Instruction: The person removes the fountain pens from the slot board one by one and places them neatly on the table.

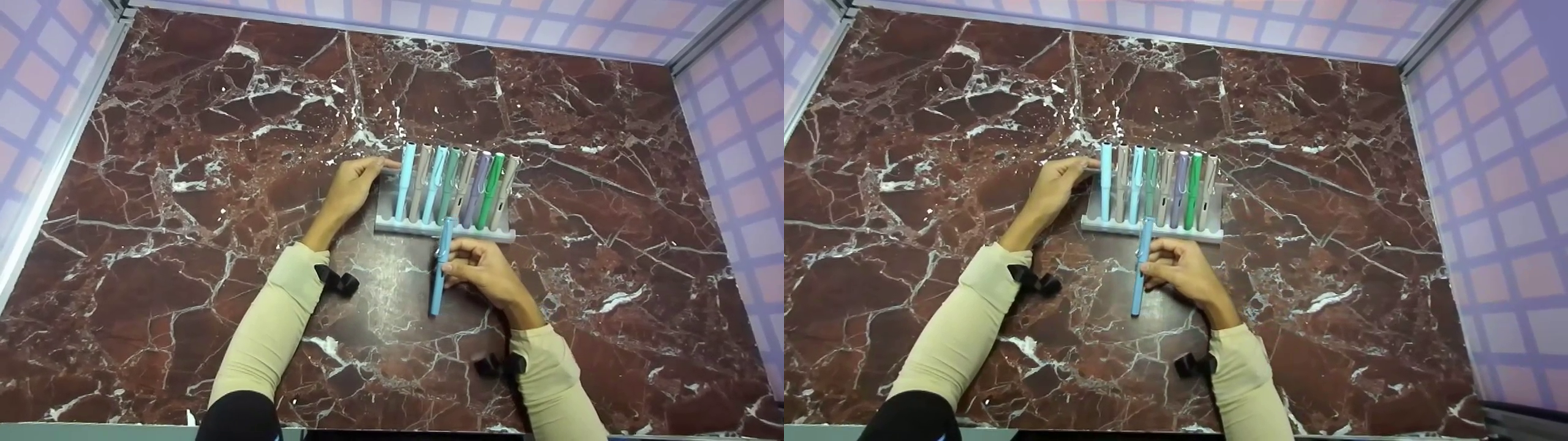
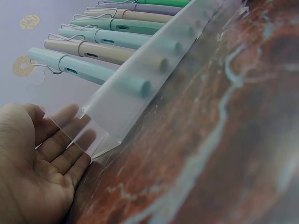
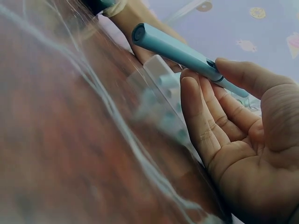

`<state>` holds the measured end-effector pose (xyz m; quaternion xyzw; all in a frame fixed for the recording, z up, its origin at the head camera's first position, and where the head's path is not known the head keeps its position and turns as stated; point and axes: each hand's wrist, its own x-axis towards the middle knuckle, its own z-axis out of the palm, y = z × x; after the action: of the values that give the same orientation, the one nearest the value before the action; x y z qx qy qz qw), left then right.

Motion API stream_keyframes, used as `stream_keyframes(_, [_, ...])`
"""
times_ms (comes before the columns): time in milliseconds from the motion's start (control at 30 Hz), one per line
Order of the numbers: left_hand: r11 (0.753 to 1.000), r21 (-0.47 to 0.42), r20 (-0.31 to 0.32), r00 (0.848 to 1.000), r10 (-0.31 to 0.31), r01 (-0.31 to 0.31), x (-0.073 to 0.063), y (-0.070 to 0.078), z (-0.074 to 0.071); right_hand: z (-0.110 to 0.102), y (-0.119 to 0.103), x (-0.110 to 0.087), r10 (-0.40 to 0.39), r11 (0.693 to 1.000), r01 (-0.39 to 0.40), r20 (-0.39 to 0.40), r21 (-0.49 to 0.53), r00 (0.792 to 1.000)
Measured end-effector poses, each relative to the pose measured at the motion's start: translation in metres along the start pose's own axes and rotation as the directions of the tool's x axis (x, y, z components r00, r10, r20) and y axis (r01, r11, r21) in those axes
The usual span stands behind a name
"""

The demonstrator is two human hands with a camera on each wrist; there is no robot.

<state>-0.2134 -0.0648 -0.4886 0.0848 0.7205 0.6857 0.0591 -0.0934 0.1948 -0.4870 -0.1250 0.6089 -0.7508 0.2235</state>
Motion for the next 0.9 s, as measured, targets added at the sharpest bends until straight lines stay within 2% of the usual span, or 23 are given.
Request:
stream_keyframes(300, [0.999, 0.037, 0.003, 0.999, 0.035, -0.036, 0.000, -0.001, 0.000, 0.006, 0.001, 0.005, -0.004, 1.000, 0.004, 0.016, -0.009, 1.000])
stream_keyframes(533, [0.999, 0.032, 0.002, 1.000, 0.013, -0.013, 0.001, 0.000, 0.002, 0.016, 0.002, 0.013, 0.030, 0.998, -0.028, 0.039, -0.047, 0.999])
stream_keyframes(733, [1.000, 0.016, 0.012, 1.000, 0.010, -0.011, 0.000, 0.002, 0.003, 0.022, 0.001, 0.015, 0.033, 0.999, -0.033, 0.011, -0.040, 0.999])
stream_keyframes(900, [0.999, 0.007, 0.005, 0.999, 0.037, -0.037, 0.000, 0.001, 0.001, 0.036, 0.003, 0.026, 0.051, 0.998, -0.048, 0.053, -0.051, 0.997])
